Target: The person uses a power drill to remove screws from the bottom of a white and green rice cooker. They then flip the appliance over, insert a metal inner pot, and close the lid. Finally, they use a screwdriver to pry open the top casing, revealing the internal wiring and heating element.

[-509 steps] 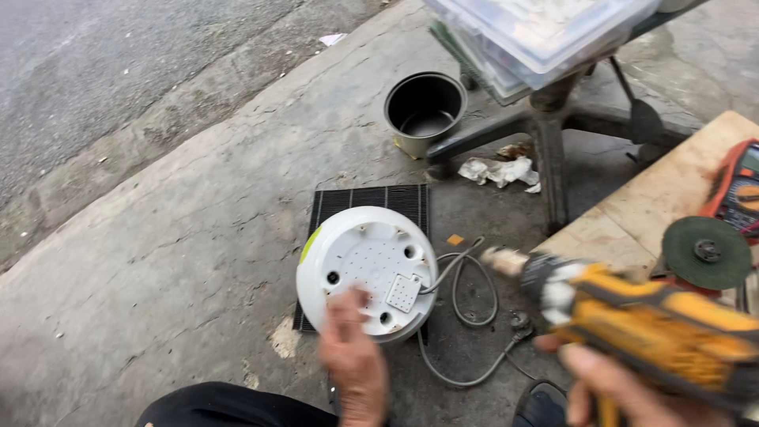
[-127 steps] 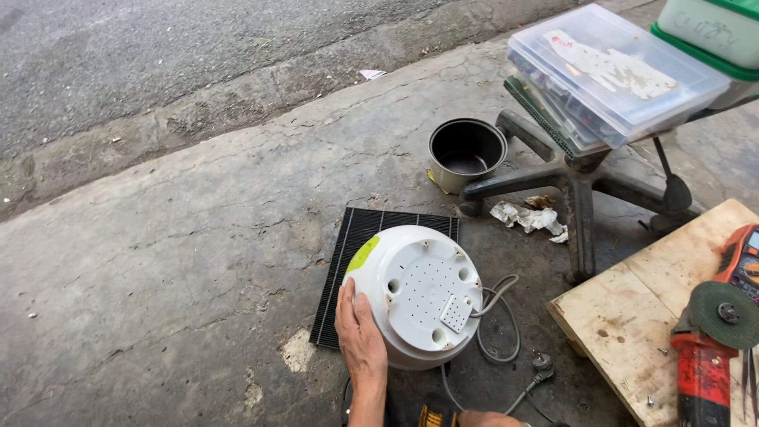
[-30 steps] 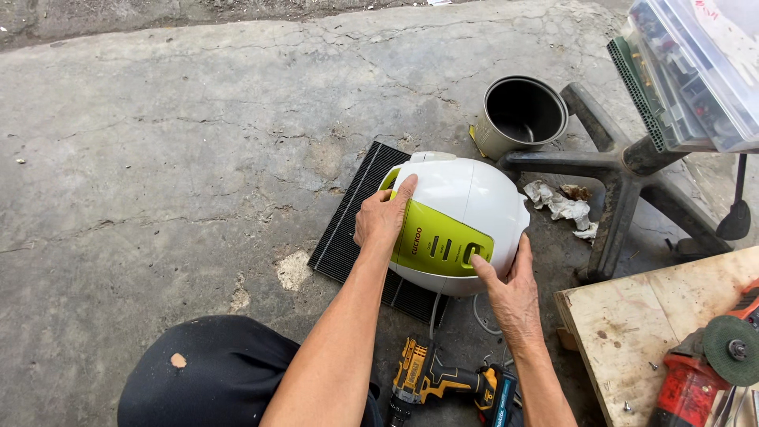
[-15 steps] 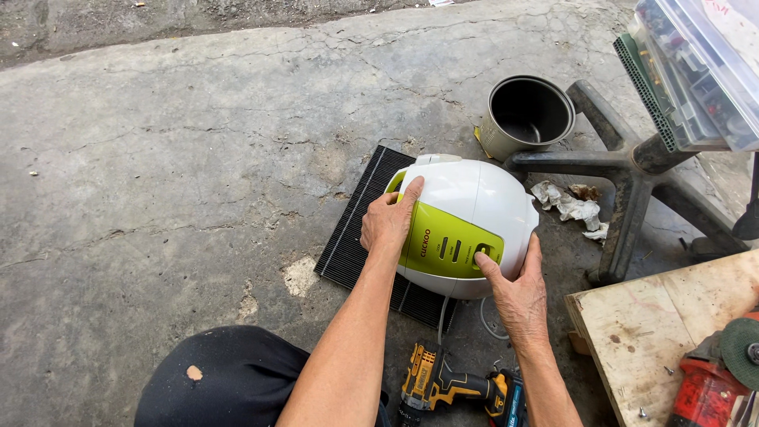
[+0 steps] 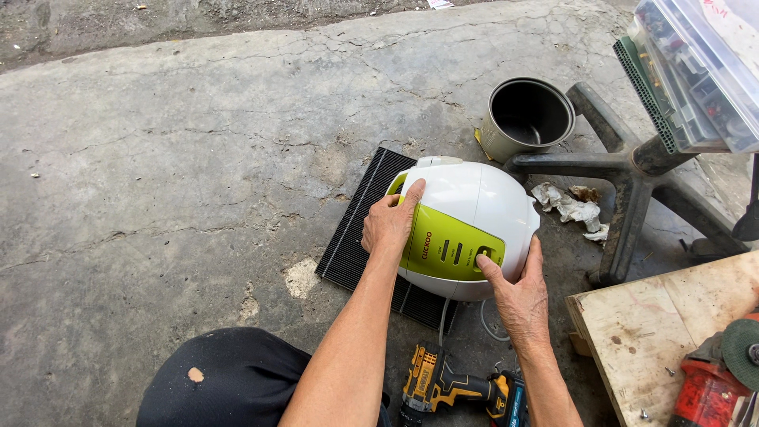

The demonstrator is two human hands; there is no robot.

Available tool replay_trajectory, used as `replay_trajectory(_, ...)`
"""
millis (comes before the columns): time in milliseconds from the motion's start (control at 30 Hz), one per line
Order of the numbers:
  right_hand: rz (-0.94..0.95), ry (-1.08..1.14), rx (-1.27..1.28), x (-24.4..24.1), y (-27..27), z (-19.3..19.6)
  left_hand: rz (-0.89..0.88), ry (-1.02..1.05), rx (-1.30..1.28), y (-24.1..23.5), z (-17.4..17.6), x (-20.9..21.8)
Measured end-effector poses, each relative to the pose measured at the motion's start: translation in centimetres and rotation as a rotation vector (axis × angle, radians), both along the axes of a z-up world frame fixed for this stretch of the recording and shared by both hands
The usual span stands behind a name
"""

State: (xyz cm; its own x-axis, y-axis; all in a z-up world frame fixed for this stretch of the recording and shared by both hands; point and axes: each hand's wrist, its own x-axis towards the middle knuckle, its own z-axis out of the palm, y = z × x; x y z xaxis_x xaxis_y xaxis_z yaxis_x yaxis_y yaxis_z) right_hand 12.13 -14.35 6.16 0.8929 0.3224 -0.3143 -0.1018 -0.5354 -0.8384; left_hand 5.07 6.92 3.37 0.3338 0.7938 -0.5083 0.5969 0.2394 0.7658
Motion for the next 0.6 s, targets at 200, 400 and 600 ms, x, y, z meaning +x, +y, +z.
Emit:
replay_trajectory(200,0.003,-0.001,-0.004,0.24,-0.16,-0.39,-0.001,-0.006,-0.004,-0.12,0.1,0.05)
replay_trajectory(400,0.005,0.005,-0.001,0.17,-0.11,-0.27,0.0,-0.003,0.002,-0.03,0.1,-0.01)
replay_trajectory(600,-0.009,0.01,0.019,-0.04,0.13,0.31,-0.005,-0.005,0.001,0.02,0.22,-0.05)
